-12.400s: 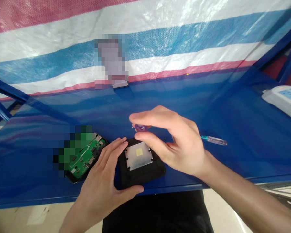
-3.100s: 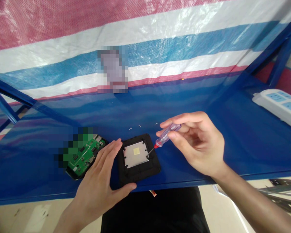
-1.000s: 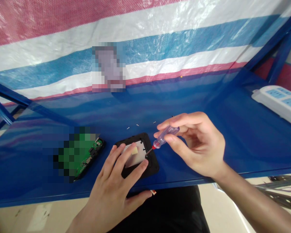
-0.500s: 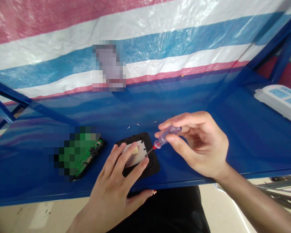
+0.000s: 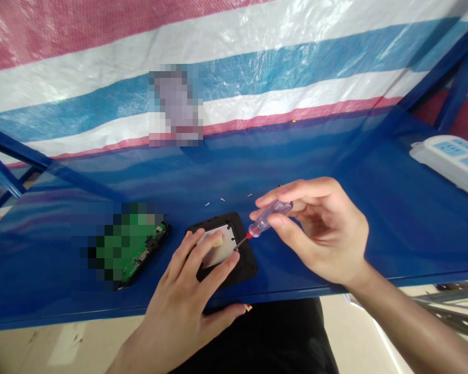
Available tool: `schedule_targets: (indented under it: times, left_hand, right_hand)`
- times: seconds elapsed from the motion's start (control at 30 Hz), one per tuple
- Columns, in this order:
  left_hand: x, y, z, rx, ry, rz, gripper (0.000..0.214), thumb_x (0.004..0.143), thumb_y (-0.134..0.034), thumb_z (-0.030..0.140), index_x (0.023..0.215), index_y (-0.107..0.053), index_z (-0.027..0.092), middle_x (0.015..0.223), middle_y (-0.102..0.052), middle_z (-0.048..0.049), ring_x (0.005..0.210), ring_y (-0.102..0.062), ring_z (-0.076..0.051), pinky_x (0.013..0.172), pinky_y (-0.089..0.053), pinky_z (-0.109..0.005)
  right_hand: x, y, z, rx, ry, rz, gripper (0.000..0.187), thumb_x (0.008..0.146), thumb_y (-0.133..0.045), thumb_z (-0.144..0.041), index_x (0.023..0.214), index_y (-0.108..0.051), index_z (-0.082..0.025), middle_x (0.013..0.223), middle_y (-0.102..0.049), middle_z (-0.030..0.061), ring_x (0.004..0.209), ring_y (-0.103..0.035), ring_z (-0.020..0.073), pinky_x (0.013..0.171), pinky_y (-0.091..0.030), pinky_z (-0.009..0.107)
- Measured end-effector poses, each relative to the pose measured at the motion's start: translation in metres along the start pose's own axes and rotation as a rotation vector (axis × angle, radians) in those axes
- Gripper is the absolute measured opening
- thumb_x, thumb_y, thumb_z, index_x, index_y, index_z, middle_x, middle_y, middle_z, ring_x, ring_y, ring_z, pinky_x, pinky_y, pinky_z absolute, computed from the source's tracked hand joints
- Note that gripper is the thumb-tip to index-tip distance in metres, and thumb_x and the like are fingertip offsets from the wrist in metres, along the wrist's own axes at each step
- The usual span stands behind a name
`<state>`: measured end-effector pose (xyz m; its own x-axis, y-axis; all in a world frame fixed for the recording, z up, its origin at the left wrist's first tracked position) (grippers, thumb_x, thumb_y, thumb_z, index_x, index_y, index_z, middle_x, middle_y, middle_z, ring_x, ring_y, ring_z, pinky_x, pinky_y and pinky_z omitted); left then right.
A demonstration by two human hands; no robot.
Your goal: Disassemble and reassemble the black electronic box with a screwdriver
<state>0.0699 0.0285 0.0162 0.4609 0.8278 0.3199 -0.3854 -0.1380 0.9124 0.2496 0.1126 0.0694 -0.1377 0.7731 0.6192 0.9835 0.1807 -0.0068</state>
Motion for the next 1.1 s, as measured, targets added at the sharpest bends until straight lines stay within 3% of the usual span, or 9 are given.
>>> schedule_targets:
  times: [0.23, 0.77, 1.1]
  left_hand:
    - [0.000, 0.002, -0.001, -0.024, 0.014, 0.021, 0.049, 0.087, -0.070, 0.046, 0.130, -0.057, 0.026, 0.144, -0.046, -0.0134, 0.140, -0.035, -0.038, 0.109, -0.040, -0.063]
    - [0.003, 0.001, -0.003, -0.043, 0.041, -0.006, 0.057, 0.080, -0.076, 0.050, 0.129, -0.059, 0.028, 0.143, -0.047, -0.0136, 0.140, -0.035, -0.040, 0.109, -0.039, -0.066]
    - [0.005, 0.002, -0.007, -0.103, 0.077, -0.036, 0.057, 0.077, -0.081, 0.047, 0.127, -0.060, 0.030, 0.143, -0.048, -0.0113, 0.140, -0.036, -0.039, 0.110, -0.037, -0.066]
  right_hand:
    - [-0.002, 0.002, 0.004, -0.012, -0.020, 0.003, 0.028, 0.081, -0.070, -0.004, 0.102, -0.067, -0.023, 0.093, -0.078, 0.0030, 0.072, -0.078, 0.0215, 0.063, -0.068, 0.033]
    - [0.002, 0.000, 0.008, -0.018, -0.021, -0.019, 0.031, 0.081, -0.067, 0.000, 0.102, -0.066, -0.023, 0.094, -0.078, 0.0015, 0.072, -0.078, 0.0192, 0.064, -0.068, 0.029]
    - [0.015, -0.007, 0.014, -0.014, -0.056, -0.134, 0.030, 0.085, -0.067, -0.006, 0.107, -0.067, -0.027, 0.095, -0.078, -0.0010, 0.074, -0.077, 0.0174, 0.067, -0.067, 0.029]
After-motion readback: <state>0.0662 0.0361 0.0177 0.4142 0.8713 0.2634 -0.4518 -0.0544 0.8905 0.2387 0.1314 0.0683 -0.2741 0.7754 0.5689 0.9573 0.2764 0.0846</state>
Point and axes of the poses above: each hand's wrist, its own x-axis towards the middle knuckle, its own y-axis out of the back of the hand, z = x × y, the point moved 6 cm from there along x, towards the middle knuckle
